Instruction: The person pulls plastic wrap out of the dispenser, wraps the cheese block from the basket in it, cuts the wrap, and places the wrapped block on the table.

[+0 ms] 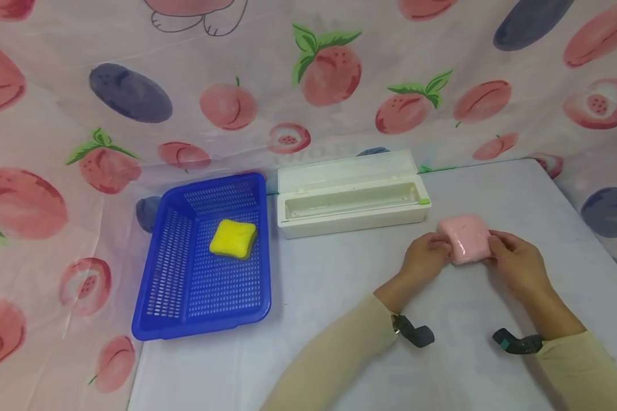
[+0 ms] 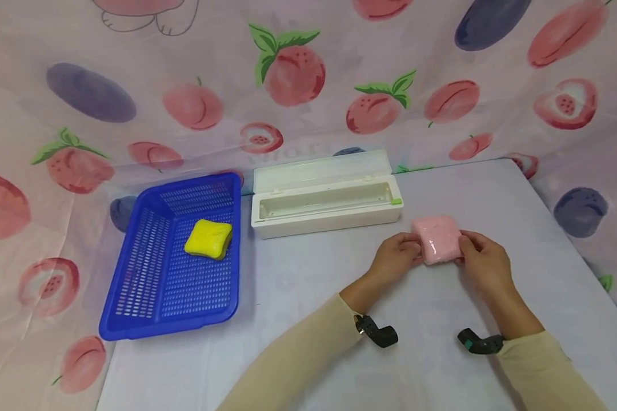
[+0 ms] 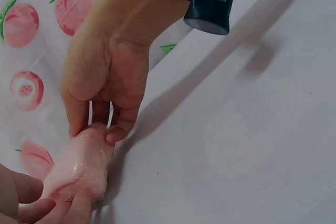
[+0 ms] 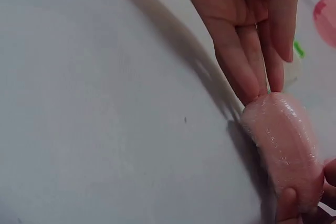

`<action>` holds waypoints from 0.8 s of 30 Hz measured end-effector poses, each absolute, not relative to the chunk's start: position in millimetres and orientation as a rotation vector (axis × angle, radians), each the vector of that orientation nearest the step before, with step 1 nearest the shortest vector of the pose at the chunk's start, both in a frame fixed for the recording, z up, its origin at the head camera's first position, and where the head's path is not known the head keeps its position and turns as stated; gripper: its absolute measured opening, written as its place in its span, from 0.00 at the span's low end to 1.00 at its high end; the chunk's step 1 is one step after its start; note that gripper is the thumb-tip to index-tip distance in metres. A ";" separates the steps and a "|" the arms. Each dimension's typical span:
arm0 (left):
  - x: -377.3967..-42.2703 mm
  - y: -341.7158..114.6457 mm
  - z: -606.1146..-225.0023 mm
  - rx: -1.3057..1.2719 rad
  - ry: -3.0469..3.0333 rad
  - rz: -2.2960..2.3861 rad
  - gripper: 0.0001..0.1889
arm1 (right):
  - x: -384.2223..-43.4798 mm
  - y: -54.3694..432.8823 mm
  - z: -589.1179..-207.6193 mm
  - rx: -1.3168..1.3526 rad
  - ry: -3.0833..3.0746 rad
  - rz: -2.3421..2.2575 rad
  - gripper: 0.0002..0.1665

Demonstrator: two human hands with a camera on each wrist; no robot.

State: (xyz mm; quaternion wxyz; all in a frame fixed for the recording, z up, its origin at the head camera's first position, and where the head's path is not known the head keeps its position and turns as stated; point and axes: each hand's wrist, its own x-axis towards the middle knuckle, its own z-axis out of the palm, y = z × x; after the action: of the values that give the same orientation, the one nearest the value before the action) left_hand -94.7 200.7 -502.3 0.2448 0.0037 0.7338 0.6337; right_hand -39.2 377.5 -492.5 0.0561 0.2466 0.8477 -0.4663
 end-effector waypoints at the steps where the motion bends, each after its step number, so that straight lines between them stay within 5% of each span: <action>1: -94.0 201.5 -503.7 0.003 1.963 1.748 0.12 | -39.2 379.1 -493.4 0.748 2.566 -1.411 0.40; 11: -92.6 202.5 -515.3 -0.190 1.386 2.046 0.15 | -45.0 389.0 -501.4 0.717 2.491 -1.411 0.44; 24: -83.8 155.9 -510.0 -0.050 1.606 1.779 0.22 | -41.0 391.3 -495.4 0.792 2.393 -1.416 0.50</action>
State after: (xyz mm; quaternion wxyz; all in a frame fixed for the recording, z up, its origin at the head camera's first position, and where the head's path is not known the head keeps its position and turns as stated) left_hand -83.8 155.9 -510.0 0.3637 -0.0194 0.6239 0.6914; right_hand -41.0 391.3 -495.4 0.1251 0.2718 0.8212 -0.4859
